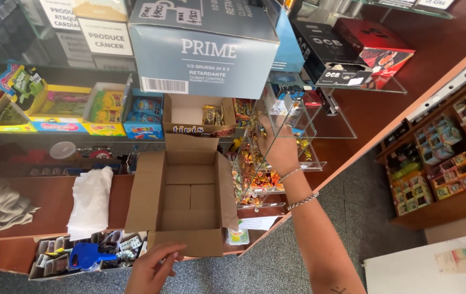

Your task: Sorting small wrapped candies from a display shelf into a cardboard box

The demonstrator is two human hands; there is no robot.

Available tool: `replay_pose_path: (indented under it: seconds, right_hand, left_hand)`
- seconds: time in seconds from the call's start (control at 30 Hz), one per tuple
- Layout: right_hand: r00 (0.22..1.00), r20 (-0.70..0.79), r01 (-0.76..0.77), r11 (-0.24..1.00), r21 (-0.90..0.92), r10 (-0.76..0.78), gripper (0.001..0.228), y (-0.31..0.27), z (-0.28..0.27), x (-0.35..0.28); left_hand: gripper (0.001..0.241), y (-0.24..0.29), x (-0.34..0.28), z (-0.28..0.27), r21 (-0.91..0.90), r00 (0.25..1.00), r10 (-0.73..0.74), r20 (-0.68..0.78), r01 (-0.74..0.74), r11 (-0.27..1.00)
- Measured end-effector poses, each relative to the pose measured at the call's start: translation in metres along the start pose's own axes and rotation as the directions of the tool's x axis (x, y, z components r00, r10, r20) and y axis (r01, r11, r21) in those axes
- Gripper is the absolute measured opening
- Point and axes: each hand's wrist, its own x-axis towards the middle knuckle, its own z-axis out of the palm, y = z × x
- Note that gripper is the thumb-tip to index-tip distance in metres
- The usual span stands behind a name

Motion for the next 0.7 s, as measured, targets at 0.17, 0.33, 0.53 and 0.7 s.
replay_pose_path:
  seconds: [0.17,0.33,0.53,0.7]
  right_hand:
    - [0.991,-0.025,-0.134,0.968,-0.210,0.132,0.041,0.003,0.022,0.018]
    - [0.995,-0.041,-0.103,0.966,-0.238,0.096,0.052,0.006,0.023,0.022]
    - [0.994,-0.024,-0.107,0.978,-0.179,0.104,0.031,0.035,0.044,0.034]
    - [0.993,-0.053,-0.105,0.994,-0.031,0.103,0.056,0.031,0.032,0.037]
  left_hand:
    - [0.032,0.001,0.003,0.007,0.033,0.998,-0.004,0.062,0.002,0.999]
    - [0.034,0.012,-0.003,0.015,0.084,0.992,-0.082,0.093,0.074,0.994]
    - [0.033,0.073,-0.012,0.039,0.086,0.954,-0.138,0.265,0.119,0.989]
    - [0.031,0.118,0.011,0.097,-0.453,0.869,-0.196,0.454,0.415,0.789]
